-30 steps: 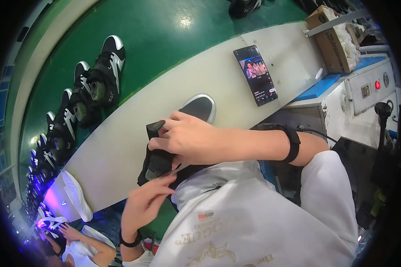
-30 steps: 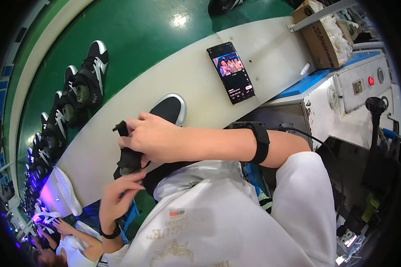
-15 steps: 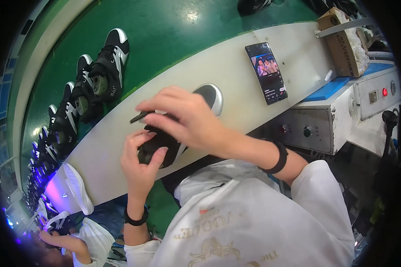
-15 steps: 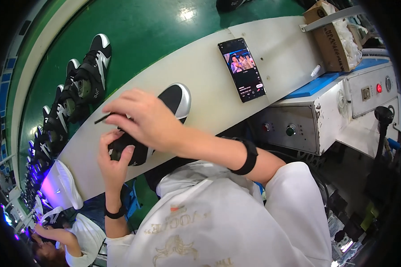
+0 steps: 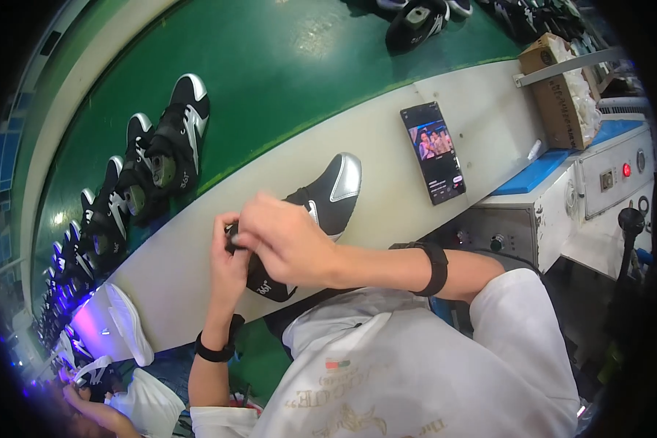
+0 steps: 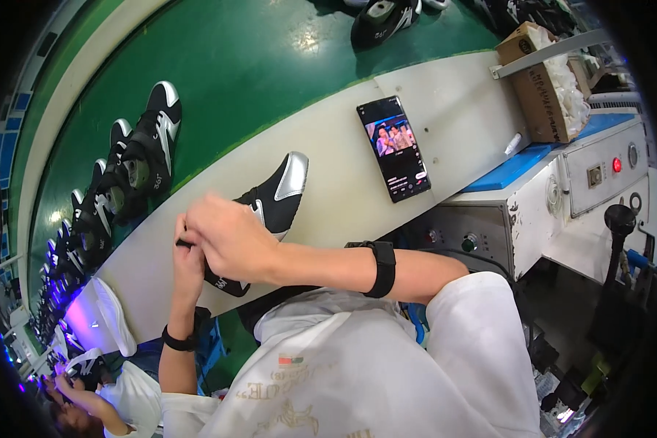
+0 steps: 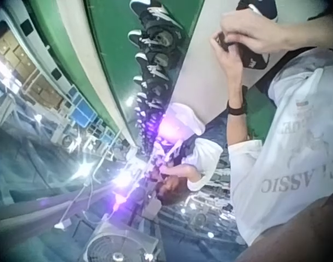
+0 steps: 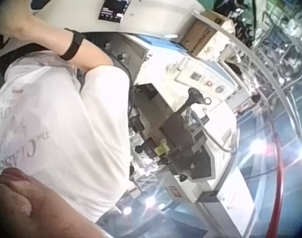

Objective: The recorder is inspecting and adjusting shoe components on an assembly line.

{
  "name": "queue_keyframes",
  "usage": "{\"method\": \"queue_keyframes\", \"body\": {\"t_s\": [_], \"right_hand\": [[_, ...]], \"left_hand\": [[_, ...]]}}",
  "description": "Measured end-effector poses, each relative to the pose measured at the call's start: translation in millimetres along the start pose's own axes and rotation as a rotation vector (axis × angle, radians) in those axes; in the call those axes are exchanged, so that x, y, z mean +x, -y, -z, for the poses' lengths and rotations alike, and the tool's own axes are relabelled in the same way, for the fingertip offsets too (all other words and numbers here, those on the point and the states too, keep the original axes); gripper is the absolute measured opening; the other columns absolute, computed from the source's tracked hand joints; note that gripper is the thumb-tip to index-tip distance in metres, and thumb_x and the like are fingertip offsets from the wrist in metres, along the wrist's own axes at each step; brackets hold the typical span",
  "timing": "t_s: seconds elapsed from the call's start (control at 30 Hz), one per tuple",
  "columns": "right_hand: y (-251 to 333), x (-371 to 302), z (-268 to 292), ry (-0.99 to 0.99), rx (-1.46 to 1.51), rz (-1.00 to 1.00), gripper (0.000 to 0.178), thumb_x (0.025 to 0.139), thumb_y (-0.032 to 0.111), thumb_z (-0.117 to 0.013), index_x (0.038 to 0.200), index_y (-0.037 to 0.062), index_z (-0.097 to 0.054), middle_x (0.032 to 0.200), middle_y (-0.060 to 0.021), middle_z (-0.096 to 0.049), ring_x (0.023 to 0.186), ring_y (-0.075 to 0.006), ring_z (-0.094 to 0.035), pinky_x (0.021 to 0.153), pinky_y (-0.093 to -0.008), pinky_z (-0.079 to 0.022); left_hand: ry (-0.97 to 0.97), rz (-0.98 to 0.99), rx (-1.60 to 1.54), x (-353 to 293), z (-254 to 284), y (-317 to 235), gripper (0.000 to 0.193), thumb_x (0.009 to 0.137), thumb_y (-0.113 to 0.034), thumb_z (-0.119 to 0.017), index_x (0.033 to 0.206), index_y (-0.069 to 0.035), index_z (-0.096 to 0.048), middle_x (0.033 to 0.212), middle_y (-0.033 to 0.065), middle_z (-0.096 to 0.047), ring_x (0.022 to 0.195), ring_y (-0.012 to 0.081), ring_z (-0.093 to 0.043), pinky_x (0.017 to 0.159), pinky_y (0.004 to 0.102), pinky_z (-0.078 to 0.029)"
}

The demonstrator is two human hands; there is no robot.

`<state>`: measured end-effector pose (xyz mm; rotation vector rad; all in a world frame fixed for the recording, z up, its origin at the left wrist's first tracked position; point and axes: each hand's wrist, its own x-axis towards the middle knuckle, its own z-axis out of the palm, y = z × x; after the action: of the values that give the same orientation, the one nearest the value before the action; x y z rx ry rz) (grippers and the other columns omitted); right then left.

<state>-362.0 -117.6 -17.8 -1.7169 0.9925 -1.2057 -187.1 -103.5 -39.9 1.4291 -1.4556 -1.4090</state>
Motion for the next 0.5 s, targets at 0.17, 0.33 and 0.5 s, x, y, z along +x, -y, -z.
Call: {"method": "queue_keyframes", "body": {"t_s": [0.17,0.33,0.5], "right_hand": [[20.8,-20.4,31.1,0.315,-0.373,0.327,0.01,0.078,0.006,-0.063,0.088,0.0057,-0.062,0.098,-0.0131,-0.063,0.096,-0.0298,-0.06,0.081,-0.0421,-0.052],[-0.8,21.2,113.5,0.511,-0.486,0.07,0.016,0.089,0.015,-0.061,0.101,0.0083,-0.069,0.113,-0.0123,-0.066,0.11,-0.0306,-0.061,0.094,-0.0429,-0.05],[-128.8,183.1,244.2,-0.124,-0.915,-0.047,0.051,0.088,0.035,-0.07,0.115,-0.0083,-0.062,0.115,-0.0262,-0.065,0.11,-0.0401,-0.062,0.092,-0.0449,-0.05]], "left_hand": [[-0.045,0.218,-0.276,-5.4,4.3,-5.4,0.026,0.096,-0.013,-0.063,0.119,-0.004,-0.056,0.087,0.0031,-0.067,0.076,0.0064,-0.059,0.067,0.0204,-0.046],[-0.495,0.251,0.076,-58.0,43.3,-12.5,0.024,0.095,-0.011,-0.064,0.117,-0.004,-0.058,0.09,0.0047,-0.066,0.078,0.0084,-0.061,0.07,0.022,-0.048],[-0.795,-0.069,0.579,-114.2,65.9,2.6,0.03,0.094,-0.009,-0.066,0.12,0.002,-0.056,0.102,0.0129,-0.066,0.09,0.0189,-0.064,0.083,0.0315,-0.053]]}}
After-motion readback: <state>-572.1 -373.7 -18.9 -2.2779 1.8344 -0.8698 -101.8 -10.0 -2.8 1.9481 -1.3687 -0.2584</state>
